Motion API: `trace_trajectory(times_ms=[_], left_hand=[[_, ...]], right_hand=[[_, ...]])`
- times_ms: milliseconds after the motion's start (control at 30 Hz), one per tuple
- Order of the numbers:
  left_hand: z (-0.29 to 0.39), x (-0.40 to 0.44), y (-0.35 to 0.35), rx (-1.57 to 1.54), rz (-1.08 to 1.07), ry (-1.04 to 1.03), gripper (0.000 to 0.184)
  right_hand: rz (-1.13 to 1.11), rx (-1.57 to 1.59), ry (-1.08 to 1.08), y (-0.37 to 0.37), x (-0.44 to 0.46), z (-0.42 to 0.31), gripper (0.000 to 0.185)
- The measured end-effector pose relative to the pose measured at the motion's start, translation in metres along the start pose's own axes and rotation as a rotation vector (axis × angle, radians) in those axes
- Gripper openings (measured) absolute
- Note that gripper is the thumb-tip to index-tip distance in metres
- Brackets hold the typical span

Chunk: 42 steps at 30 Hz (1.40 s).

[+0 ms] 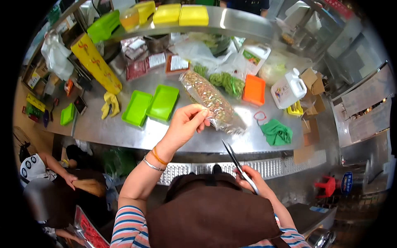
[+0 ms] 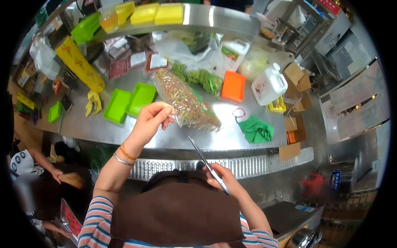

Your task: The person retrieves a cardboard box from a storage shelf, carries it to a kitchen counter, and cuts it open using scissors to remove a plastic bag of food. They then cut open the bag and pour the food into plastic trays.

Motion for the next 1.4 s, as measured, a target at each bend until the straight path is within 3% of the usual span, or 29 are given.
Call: trace_trajectory(times_ms=[67, 200, 333, 400, 467, 533, 600, 633, 667, 733, 767, 833, 867, 933, 967, 1133, 1267, 1400], left_hand=[[0.021, 0.015, -0.017, 0.070, -0.047, -0.047, 0.016], [0.019, 0.011, -0.036, 0.152, -0.140, 0.086, 0.016], [0.010, 0.005, -0.061, 0.207, -0.062, 0.129, 0.016], [0.000, 0.006, -0.069, 0.202, -0.021, 0.158, 0.016], [-0.004, 0.010, -0.082, 0.228, -0.025, 0.149, 0.017], [-0.005, 0.013, -0.083, 0.236, -0.019, 0.132, 0.015], [0.004, 0.016, -0.095, 0.600, -0.104, -0.028, 0.010], [0.028, 0.016, -0.105, 1.000, -0.135, -0.418, 0.012], [0.040, 0.018, -0.107, 1.020, -0.078, -0.422, 0.027], [0.064, 0.029, -0.135, 1.247, -0.320, -0.737, 0.036], [0.059, 0.041, -0.132, 1.241, -0.317, -0.734, 0.036], [0.029, 0.062, -0.132, 1.098, -0.598, -0.630, 0.036], [0.026, 0.072, -0.129, 1.087, -0.606, -0.636, 0.036], [0.014, 0.085, -0.134, 0.987, -0.822, -0.444, 0.021], [0.011, 0.083, -0.137, 1.008, -0.835, -0.453, 0.013], [0.003, 0.081, -0.128, 1.050, -0.743, -0.586, 0.010], [0.027, 0.066, -0.106, 1.119, -0.563, -0.794, 0.012], [0.032, 0.048, -0.099, 1.032, -0.293, -0.788, 0.012]], right_hand=[[0.076, -0.026, 0.122, 0.025, -0.006, -0.004, 0.045], [0.331, 0.070, 0.061, 0.056, 0.003, -0.007, 0.040], [0.487, 0.104, 0.418, 0.063, 0.037, -0.083, 0.061], [0.600, -0.137, 0.666, 0.062, 0.050, -0.117, 0.070], [0.647, -0.281, 0.585, 0.066, 0.059, -0.131, 0.056], [0.515, -0.247, 0.507, 0.075, 0.068, -0.117, 0.050], [0.503, -0.160, 0.496, 0.081, 0.067, -0.111, 0.047], [0.494, -0.070, 0.482, 0.083, 0.066, -0.106, 0.044], [0.487, 0.004, 0.476, 0.087, 0.067, -0.103, 0.043], [0.497, 0.152, 0.457, 0.097, 0.074, -0.092, 0.045], [0.482, 0.272, 0.449, 0.100, 0.074, -0.092, 0.045], [0.473, 0.299, 0.421, 0.109, 0.077, -0.085, 0.047], [0.458, 0.298, 0.379, 0.112, 0.077, -0.082, 0.048], [0.436, 0.337, 0.314, 0.117, 0.076, -0.077, 0.049], [0.398, 0.382, 0.250, 0.115, 0.074, -0.071, 0.050], [0.428, 0.291, 0.251, 0.120, 0.072, -0.079, 0.053], [0.482, 0.021, 0.403, 0.120, 0.090, -0.109, 0.055], [0.377, -0.104, 0.445, 0.126, 0.088, -0.129, 0.054]])
Point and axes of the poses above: each hand's wrist, its own x-axis towards the middle knuckle, its own y-axis out of the back of the hand, z = x × y, the point moved 6 cm from there along x, towards the middle knuckle, and after that the axes turned 14 degrees about -x, right-handed, at the moved point
